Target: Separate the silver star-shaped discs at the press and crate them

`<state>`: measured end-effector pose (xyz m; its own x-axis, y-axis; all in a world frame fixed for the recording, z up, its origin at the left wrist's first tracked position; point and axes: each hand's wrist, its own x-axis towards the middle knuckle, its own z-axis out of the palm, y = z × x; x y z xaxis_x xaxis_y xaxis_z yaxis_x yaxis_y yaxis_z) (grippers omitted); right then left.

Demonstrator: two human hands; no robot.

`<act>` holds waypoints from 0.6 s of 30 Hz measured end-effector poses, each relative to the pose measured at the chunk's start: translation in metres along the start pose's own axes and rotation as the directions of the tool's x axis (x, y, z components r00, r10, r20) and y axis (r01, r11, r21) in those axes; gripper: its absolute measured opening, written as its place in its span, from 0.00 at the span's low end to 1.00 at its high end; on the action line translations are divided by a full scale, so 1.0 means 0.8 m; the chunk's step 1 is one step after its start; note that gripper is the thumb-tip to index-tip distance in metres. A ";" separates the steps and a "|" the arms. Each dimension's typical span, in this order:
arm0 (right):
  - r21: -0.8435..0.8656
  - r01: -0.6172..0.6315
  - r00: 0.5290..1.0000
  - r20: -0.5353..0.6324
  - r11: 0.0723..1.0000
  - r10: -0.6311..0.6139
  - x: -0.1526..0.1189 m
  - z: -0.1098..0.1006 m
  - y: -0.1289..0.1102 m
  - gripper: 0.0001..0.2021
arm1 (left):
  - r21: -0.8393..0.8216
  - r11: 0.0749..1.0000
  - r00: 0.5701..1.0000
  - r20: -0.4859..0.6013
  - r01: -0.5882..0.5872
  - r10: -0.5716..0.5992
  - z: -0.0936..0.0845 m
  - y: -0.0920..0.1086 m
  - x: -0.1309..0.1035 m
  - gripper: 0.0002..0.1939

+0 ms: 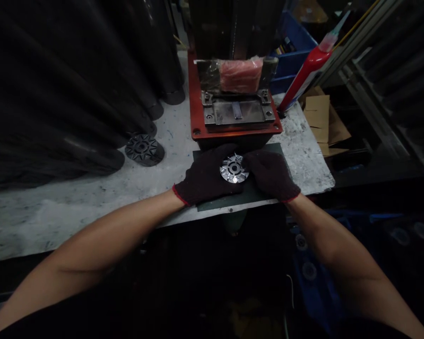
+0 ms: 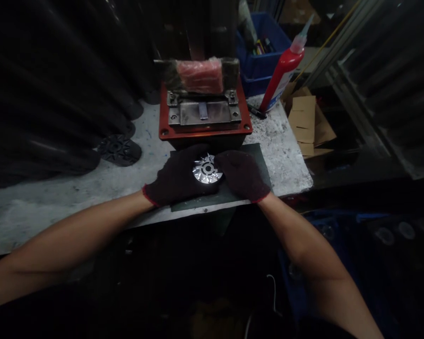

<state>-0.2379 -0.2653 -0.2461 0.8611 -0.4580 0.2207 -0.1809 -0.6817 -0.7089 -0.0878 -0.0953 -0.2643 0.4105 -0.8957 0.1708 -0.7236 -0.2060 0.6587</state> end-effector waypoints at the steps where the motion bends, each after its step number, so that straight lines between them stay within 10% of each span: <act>1: -0.021 0.037 0.999 0.037 0.999 -0.036 0.000 -0.004 0.000 0.16 | 0.001 1.000 1.000 -0.001 -0.004 0.004 0.000 0.000 0.000 0.54; 6: -0.201 0.411 0.882 0.333 0.889 -0.333 -0.007 -0.030 -0.005 0.15 | -0.003 1.000 1.000 0.008 -0.004 0.004 0.001 -0.004 0.001 0.54; 9: -0.264 0.517 0.848 0.286 0.814 -0.445 0.008 -0.051 -0.018 0.17 | -0.069 0.997 0.999 0.043 -0.016 0.019 -0.003 -0.005 0.002 0.54; 15: -0.416 0.491 0.871 0.217 0.765 -0.441 0.105 -0.075 -0.051 0.23 | -0.136 0.991 0.992 0.126 0.017 0.000 -0.018 0.005 0.001 0.52; 18: -0.384 0.455 0.890 0.168 0.803 -0.424 0.102 -0.062 -0.049 0.18 | -0.089 0.996 0.997 0.081 0.024 -0.017 -0.013 0.010 0.001 0.58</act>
<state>-0.1843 -0.3042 -0.1667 0.9227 -0.0227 0.3848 0.0641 -0.9753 -0.2112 -0.0877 -0.0935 -0.2509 0.3766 -0.9210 0.0995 -0.6608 -0.1918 0.7256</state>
